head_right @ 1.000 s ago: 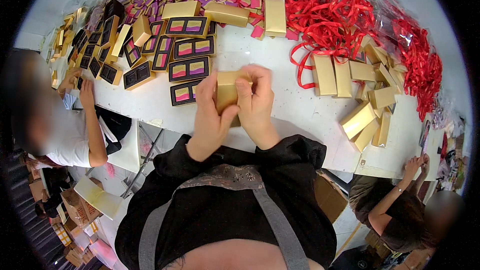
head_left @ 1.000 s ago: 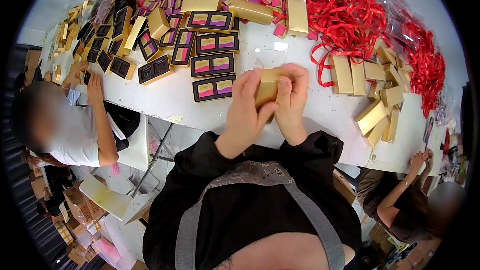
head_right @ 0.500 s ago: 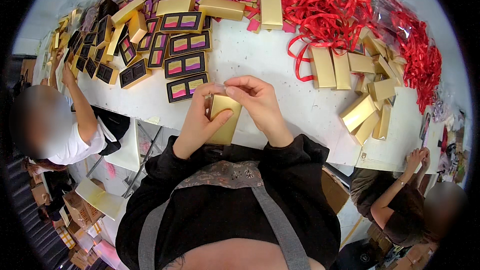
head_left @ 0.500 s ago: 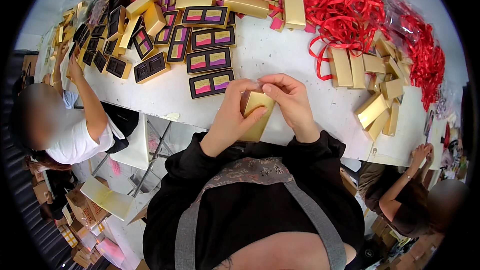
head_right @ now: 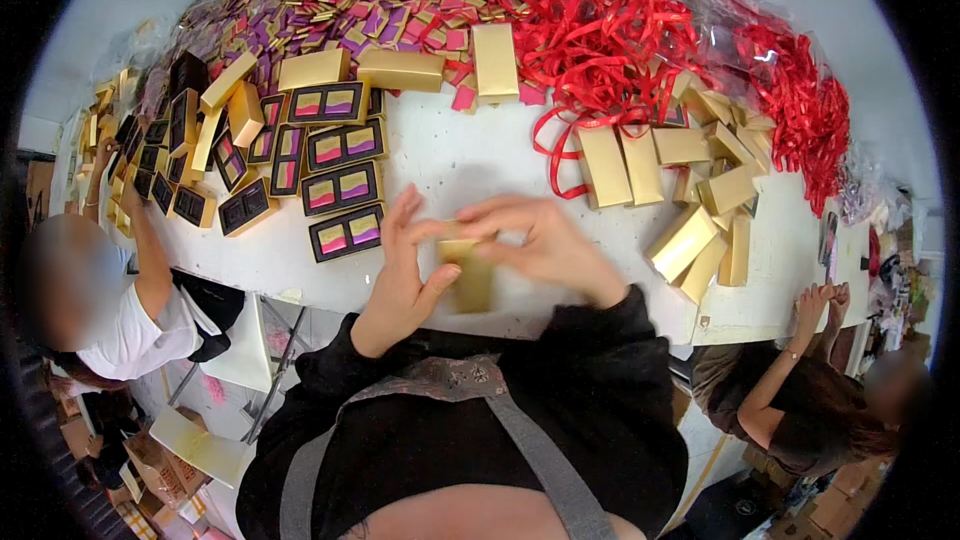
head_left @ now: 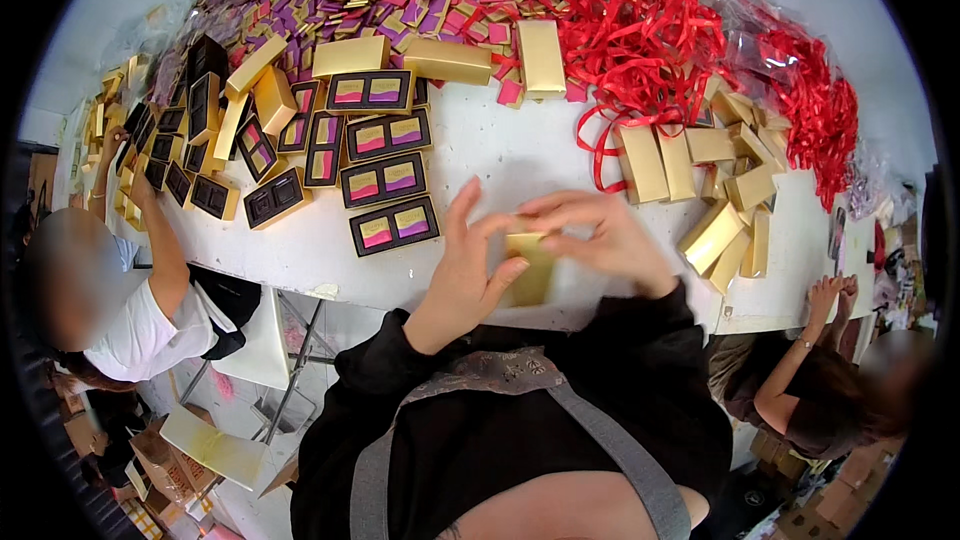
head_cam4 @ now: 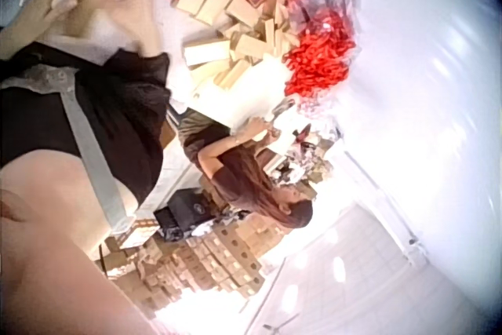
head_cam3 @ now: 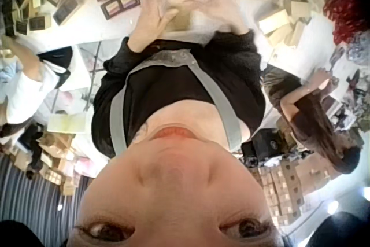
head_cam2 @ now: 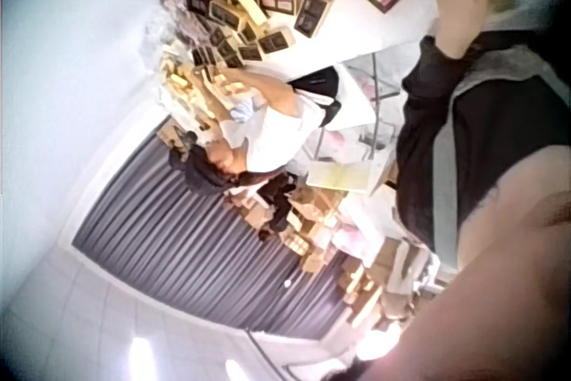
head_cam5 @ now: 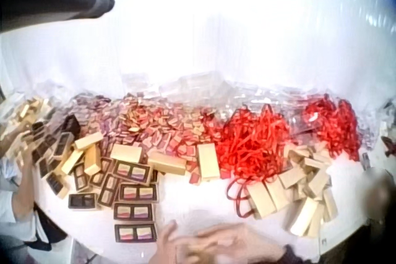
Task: The person assembles cosmetic palettes by placing pink and purple powder inserts into black frames, then inserting the frames into gold boxes. The person handles the components one at a time and stacks the finished boxes on the table.
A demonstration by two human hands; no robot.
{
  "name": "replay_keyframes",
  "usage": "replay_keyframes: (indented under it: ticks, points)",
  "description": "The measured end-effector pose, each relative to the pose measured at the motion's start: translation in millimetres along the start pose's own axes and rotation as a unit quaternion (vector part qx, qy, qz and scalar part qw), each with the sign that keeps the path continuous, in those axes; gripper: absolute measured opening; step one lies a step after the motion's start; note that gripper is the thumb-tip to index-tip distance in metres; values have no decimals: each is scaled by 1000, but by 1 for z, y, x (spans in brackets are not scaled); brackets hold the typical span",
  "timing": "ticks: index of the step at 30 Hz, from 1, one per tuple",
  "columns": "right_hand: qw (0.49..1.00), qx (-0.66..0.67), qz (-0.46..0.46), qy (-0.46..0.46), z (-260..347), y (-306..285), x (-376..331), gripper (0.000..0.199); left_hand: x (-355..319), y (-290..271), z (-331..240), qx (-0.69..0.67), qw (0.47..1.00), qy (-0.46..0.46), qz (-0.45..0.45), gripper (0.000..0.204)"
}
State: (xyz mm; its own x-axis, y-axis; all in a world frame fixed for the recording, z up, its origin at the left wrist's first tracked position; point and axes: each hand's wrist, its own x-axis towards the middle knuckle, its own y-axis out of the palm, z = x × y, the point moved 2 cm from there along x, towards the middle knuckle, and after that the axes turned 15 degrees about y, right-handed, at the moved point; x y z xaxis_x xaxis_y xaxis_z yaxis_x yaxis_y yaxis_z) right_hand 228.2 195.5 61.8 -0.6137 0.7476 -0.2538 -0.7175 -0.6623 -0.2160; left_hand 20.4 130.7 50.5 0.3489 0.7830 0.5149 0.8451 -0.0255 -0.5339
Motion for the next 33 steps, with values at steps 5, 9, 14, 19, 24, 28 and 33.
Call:
replay_keyframes:
  ticks: [5,9,14,19,24,28,33]
  points:
    - [682,-526,-489,-139,36,-164,114,35,6,-22,14,-5,991,-51,-122,55]
    - [457,-676,-571,-91,18,-266,213,41,3,-25,19,-50,990,-74,-113,47]
    - [483,-704,-520,36,44,-257,221,26,-7,-36,34,-271,928,-191,-169,33]
    - [789,-491,-343,-134,76,-82,141,35,20,-51,49,-750,564,-287,-190,50]
    - [789,-484,-279,-257,67,-9,164,60,-3,-50,66,-751,576,-209,-245,75]
    - [788,-511,-304,-161,2,-38,215,68,-15,-70,62,-764,540,-146,-321,83]
    - [981,107,-105,126,55,-20,149,43,-11,-103,73,-705,505,-98,-489,79]
